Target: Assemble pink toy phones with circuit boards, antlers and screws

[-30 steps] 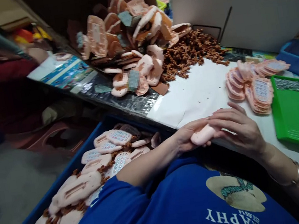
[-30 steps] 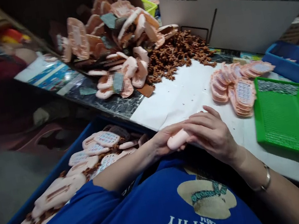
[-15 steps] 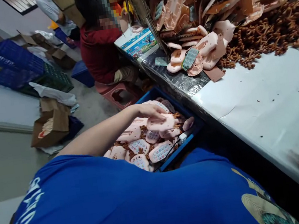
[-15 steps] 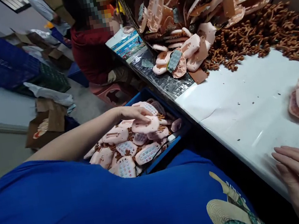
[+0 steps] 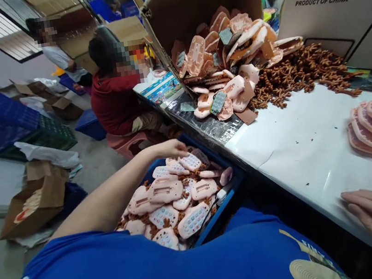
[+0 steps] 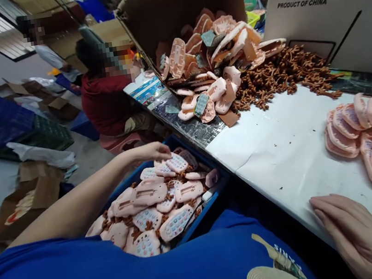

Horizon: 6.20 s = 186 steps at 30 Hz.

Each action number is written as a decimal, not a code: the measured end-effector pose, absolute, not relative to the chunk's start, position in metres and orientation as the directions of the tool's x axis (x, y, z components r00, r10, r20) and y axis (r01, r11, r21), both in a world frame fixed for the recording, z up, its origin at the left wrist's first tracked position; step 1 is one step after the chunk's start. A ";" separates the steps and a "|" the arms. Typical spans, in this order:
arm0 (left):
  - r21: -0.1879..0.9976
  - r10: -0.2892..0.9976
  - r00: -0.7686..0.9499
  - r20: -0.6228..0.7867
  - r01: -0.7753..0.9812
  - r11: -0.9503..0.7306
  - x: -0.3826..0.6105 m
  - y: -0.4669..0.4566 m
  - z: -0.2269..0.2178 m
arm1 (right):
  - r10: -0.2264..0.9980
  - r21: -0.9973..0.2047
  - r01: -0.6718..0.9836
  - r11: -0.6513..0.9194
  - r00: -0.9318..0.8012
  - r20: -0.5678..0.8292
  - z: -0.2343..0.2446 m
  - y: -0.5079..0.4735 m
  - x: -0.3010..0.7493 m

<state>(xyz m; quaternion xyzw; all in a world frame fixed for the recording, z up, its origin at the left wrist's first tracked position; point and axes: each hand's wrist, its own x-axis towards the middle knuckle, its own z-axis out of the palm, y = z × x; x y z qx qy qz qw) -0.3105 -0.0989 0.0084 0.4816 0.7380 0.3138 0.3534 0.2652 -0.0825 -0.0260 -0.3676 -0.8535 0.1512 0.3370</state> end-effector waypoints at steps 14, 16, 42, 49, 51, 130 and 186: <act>0.449 0.972 -0.016 0.236 0.889 -0.094 -0.205 0.102 0.055 | 0.667 -0.467 0.477 0.745 -0.540 0.513 -0.009 -0.080 0.241; 0.449 0.981 -0.011 0.194 0.890 -0.079 -0.208 0.115 0.054 | 0.662 -0.460 0.477 0.749 -0.538 0.521 -0.010 -0.080 0.242; 0.251 0.544 0.151 0.825 0.766 -0.592 -0.151 0.091 0.132 | 0.799 -0.675 0.430 0.600 -0.370 0.474 0.000 -0.072 0.229; 0.421 0.594 0.276 0.756 0.489 -0.764 -0.060 0.025 0.137 | 0.931 -0.987 0.007 0.162 -0.333 0.150 0.016 -0.056 0.197; 0.541 0.643 0.303 0.704 0.358 -0.761 -0.039 0.013 0.129 | 0.913 -0.988 -0.144 0.056 -0.393 0.109 0.016 -0.055 0.195; -0.099 0.118 0.862 0.493 0.190 -0.977 0.009 -0.067 -0.006 | 0.929 -0.370 0.868 0.332 -0.232 0.290 0.012 -0.093 0.257; 0.873 0.971 0.169 -0.168 -0.433 0.226 0.040 -0.064 0.012 | 0.819 -0.417 0.708 0.570 -0.534 0.213 0.022 -0.064 0.272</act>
